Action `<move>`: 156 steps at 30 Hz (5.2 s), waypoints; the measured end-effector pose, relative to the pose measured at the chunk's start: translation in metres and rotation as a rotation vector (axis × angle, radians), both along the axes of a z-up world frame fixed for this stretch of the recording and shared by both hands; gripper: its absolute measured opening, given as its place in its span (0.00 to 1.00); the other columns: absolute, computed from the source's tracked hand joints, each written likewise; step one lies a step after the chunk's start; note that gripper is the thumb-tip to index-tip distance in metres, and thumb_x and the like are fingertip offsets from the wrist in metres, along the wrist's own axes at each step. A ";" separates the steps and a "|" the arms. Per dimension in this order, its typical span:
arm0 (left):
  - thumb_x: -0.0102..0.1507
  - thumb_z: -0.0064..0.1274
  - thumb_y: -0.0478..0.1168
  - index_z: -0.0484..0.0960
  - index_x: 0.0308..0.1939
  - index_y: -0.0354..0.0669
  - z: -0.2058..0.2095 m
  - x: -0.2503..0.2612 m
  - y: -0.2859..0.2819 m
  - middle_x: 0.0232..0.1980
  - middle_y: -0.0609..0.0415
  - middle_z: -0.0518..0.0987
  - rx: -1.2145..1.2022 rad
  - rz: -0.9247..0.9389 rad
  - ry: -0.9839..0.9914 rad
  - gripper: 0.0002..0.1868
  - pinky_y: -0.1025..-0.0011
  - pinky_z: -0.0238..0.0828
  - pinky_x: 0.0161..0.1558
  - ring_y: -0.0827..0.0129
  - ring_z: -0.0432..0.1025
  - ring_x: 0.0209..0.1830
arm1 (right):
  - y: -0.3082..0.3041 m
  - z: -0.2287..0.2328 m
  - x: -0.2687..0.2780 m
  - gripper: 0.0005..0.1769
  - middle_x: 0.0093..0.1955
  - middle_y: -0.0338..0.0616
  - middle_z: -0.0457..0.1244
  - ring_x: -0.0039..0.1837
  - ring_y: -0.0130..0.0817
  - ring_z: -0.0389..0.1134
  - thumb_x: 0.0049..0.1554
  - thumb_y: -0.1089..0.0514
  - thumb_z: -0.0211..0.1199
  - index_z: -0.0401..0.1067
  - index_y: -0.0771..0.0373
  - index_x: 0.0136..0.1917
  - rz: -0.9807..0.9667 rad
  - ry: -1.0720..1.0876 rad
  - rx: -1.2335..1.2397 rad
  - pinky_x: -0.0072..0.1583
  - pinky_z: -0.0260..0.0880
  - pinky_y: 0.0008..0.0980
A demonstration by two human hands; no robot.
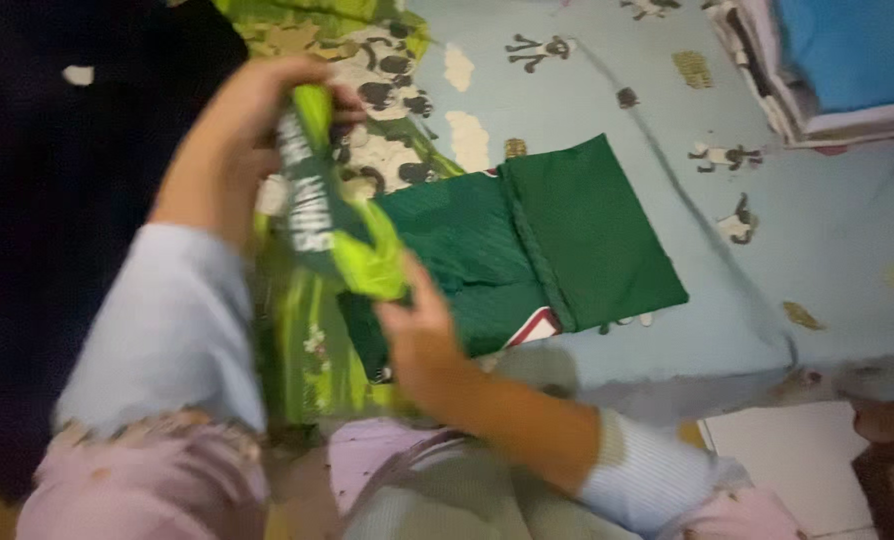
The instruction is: The person folds a light blue t-shirt, a green t-shirt, and a dark gray t-shirt on a bed with a sheep-patterned sheet. Each shirt is smoothed, folded into a compact rectangle, and stacked on the right side of the bed.
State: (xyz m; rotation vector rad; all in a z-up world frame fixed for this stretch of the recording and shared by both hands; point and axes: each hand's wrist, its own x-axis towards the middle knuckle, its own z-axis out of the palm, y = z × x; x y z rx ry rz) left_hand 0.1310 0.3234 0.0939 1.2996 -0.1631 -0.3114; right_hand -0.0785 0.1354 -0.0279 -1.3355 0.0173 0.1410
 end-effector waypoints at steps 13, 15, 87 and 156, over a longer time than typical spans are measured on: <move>0.60 0.59 0.52 0.85 0.43 0.29 -0.074 0.078 -0.303 0.41 0.46 0.85 0.686 -0.146 -0.142 0.24 0.64 0.73 0.39 0.63 0.76 0.35 | -0.226 -0.010 -0.006 0.19 0.56 0.52 0.69 0.50 0.44 0.68 0.70 0.49 0.53 0.67 0.68 0.63 -0.304 0.160 0.720 0.48 0.66 0.41; 0.63 0.55 0.57 0.85 0.45 0.31 -0.080 0.085 -0.314 0.43 0.45 0.83 0.821 -0.178 -0.089 0.27 0.62 0.71 0.40 0.61 0.75 0.36 | -0.231 -0.001 -0.008 0.20 0.61 0.48 0.67 0.60 0.41 0.68 0.64 0.52 0.49 0.67 0.65 0.63 -0.351 0.140 0.710 0.59 0.67 0.43; 0.64 0.59 0.40 0.71 0.33 0.40 -0.114 -0.135 -0.073 0.30 0.51 0.79 0.143 0.003 0.247 0.12 0.72 0.80 0.28 0.72 0.78 0.25 | -0.247 0.025 0.032 0.10 0.41 0.27 0.59 0.46 0.16 0.59 0.62 0.63 0.63 0.71 0.63 0.57 -0.198 -0.227 -0.446 0.50 0.62 0.19; 0.66 0.48 0.54 0.63 0.72 0.32 -0.090 -0.171 -0.162 0.76 0.37 0.64 1.256 -0.024 -0.987 0.38 0.38 0.46 0.71 0.46 0.55 0.78 | -0.181 0.030 0.081 0.39 0.80 0.68 0.45 0.81 0.58 0.44 0.62 0.42 0.51 0.52 0.71 0.76 0.295 -0.575 -1.526 0.74 0.41 0.63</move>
